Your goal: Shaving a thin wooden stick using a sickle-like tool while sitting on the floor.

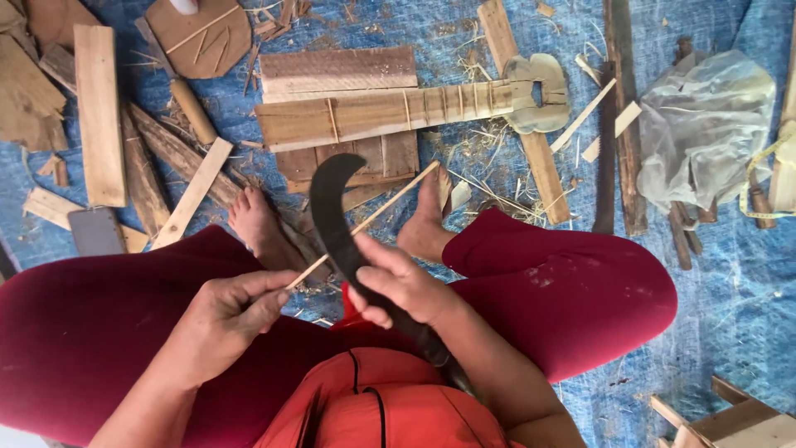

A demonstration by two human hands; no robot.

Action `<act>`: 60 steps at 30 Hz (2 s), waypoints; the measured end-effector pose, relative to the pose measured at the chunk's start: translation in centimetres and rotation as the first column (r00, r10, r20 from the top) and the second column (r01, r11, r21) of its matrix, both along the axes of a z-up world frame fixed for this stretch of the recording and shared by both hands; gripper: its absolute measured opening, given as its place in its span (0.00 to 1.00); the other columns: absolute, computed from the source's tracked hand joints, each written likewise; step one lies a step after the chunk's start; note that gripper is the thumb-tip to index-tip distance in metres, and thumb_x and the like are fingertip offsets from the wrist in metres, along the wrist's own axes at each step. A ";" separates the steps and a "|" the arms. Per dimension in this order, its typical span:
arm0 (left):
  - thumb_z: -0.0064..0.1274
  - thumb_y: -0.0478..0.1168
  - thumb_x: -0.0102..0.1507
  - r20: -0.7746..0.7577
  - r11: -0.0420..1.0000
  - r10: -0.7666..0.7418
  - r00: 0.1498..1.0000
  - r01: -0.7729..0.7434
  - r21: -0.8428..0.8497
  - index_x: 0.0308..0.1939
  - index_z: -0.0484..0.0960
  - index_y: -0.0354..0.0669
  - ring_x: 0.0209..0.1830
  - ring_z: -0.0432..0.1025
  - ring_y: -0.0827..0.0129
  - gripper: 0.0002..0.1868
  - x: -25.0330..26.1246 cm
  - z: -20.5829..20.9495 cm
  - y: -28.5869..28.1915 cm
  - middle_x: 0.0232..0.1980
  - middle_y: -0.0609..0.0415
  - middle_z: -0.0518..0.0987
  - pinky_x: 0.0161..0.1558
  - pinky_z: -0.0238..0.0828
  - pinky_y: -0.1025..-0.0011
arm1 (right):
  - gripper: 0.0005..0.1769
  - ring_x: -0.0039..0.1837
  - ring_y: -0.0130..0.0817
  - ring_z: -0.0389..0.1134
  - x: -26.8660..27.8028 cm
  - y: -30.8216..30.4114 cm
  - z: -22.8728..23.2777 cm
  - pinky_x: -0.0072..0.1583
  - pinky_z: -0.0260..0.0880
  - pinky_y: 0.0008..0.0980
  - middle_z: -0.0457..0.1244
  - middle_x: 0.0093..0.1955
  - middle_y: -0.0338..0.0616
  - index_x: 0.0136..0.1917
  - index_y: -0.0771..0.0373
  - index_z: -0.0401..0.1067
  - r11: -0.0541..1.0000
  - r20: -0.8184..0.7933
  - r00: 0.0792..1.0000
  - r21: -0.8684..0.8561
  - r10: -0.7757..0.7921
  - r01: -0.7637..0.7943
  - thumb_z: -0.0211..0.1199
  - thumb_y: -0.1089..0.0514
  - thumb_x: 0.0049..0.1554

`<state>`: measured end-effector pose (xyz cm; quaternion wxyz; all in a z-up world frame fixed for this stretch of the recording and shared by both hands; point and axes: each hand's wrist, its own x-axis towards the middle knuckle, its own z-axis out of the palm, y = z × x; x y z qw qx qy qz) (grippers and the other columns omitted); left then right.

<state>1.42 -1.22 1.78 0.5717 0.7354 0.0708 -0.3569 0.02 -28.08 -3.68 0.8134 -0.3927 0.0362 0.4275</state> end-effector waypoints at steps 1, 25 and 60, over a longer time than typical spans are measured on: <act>0.55 0.39 0.65 -0.023 1.000 0.005 1.000 -0.005 -0.005 0.58 0.91 0.42 0.23 0.62 0.75 0.19 -0.1 0.0 0.0 0.29 0.58 0.81 0.28 0.62 0.76 | 0.16 0.29 0.33 0.58 0.4 -0.6 0.2 0.30 0.60 0.26 0.61 0.39 0.52 0.66 0.64 0.56 0.999 -0.002 0.999 0.002 -0.049 0.049 0.50 0.54 0.70; 0.53 0.33 0.63 -0.007 0.998 0.035 0.999 -0.035 0.049 0.57 0.90 0.38 0.47 0.80 0.74 0.19 -1.6 -0.9 4.8 0.54 0.54 0.92 0.50 0.71 0.78 | 0.35 0.28 0.26 0.55 2.3 -4.2 -0.4 0.28 0.56 0.22 0.59 0.37 0.45 0.83 0.44 0.43 0.947 -0.068 0.945 -0.025 -0.320 0.319 0.53 0.56 0.68; 0.58 0.36 0.63 0.517 0.894 -0.268 0.813 0.010 0.448 0.48 0.88 0.42 0.46 0.83 0.69 0.10 -0.8 0.0 1.2 0.47 0.55 0.88 0.51 0.79 0.71 | 0.33 0.29 0.28 0.58 0.1 -3.6 -4.8 0.29 0.56 0.25 0.61 0.39 0.49 0.82 0.51 0.46 0.979 -0.110 0.973 -0.018 -0.204 0.203 0.53 0.55 0.68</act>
